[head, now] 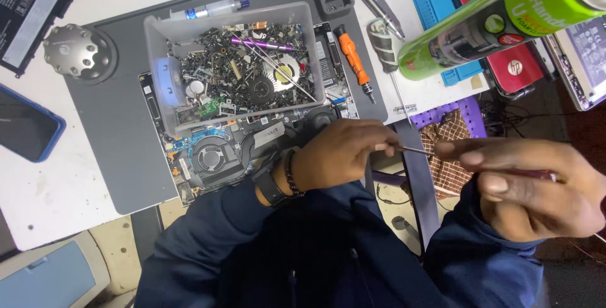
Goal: Searching for a specific screw in a parts bin and using a screwdriver to repair a laptop.
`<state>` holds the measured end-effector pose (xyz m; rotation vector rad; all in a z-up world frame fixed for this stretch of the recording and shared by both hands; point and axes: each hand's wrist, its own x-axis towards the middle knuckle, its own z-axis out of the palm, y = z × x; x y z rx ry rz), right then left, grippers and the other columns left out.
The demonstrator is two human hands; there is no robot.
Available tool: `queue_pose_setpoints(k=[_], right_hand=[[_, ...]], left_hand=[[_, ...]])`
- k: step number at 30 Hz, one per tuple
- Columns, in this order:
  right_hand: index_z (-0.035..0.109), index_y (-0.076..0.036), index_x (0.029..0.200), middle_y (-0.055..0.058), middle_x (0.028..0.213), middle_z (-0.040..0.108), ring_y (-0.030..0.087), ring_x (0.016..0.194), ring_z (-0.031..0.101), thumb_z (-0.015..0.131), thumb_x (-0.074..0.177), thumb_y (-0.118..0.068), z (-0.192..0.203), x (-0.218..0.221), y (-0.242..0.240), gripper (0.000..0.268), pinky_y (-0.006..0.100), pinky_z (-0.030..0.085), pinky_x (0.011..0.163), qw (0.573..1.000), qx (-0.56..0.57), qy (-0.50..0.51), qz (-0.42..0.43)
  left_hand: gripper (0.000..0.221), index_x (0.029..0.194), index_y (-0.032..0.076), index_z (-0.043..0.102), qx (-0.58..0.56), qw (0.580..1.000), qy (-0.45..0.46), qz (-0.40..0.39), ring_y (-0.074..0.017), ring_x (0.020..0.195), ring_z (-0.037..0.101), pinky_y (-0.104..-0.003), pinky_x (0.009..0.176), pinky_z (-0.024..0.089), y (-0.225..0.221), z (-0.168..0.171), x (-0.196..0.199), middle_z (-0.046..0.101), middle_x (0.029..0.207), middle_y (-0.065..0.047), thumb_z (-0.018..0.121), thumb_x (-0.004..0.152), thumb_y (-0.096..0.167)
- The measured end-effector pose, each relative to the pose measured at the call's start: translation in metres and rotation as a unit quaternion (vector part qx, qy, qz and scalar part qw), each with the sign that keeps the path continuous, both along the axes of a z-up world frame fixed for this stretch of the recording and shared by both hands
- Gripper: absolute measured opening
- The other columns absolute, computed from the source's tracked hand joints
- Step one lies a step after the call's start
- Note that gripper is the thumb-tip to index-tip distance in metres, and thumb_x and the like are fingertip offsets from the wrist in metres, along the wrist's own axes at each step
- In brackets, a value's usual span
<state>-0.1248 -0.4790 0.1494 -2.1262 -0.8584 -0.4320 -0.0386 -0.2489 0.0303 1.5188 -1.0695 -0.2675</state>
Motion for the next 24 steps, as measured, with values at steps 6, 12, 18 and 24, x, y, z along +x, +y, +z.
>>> queue_pose_setpoints(k=[6,12,18,24], right_hand=[[0.039,0.000,0.146,0.012,0.116,0.071,0.020,0.084,0.076,0.107,0.090,-0.035,0.006,0.008,-0.027,0.094,0.040,0.063,0.071,0.973,-0.191,-0.125,0.030],[0.079,0.014,0.107,0.019,0.077,0.069,0.034,0.065,0.065,0.074,0.083,-0.076,0.011,0.013,0.034,0.092,0.047,0.050,0.061,0.937,-0.201,-0.186,-0.217],[0.055,0.016,0.119,0.033,0.130,0.057,0.048,0.127,0.068,0.038,0.094,0.006,0.033,0.023,-0.022,0.032,0.049,0.061,0.111,0.978,-0.185,0.028,0.094],[0.076,-0.003,0.091,0.014,0.090,0.078,0.027,0.078,0.076,0.078,0.071,-0.042,0.041,0.013,-0.016,0.045,0.036,0.061,0.076,0.949,-0.251,0.147,-0.126]], left_hand=[[0.032,0.136,0.023,0.062,-0.045,0.999,-0.001,-0.005,-0.0237,0.121,0.064,-0.039,0.103,0.057,0.004,0.005,-0.009,0.054,0.134,-0.006,0.070,0.104,0.023],[0.022,0.118,0.006,0.066,-0.034,0.977,-0.167,0.131,-0.0239,0.087,0.071,-0.038,0.076,0.063,0.002,0.009,-0.011,0.065,0.109,-0.011,0.075,0.099,0.010],[0.034,0.127,0.016,0.066,-0.057,0.991,-0.086,0.090,-0.0194,0.088,0.076,-0.031,0.072,0.061,-0.001,-0.005,-0.009,0.073,0.104,-0.007,0.078,0.099,0.002],[0.046,0.138,0.016,0.058,0.024,0.998,-0.056,0.004,-0.0211,0.103,0.074,-0.039,0.092,0.066,0.002,0.003,-0.008,0.062,0.135,-0.008,0.075,0.095,0.008]])
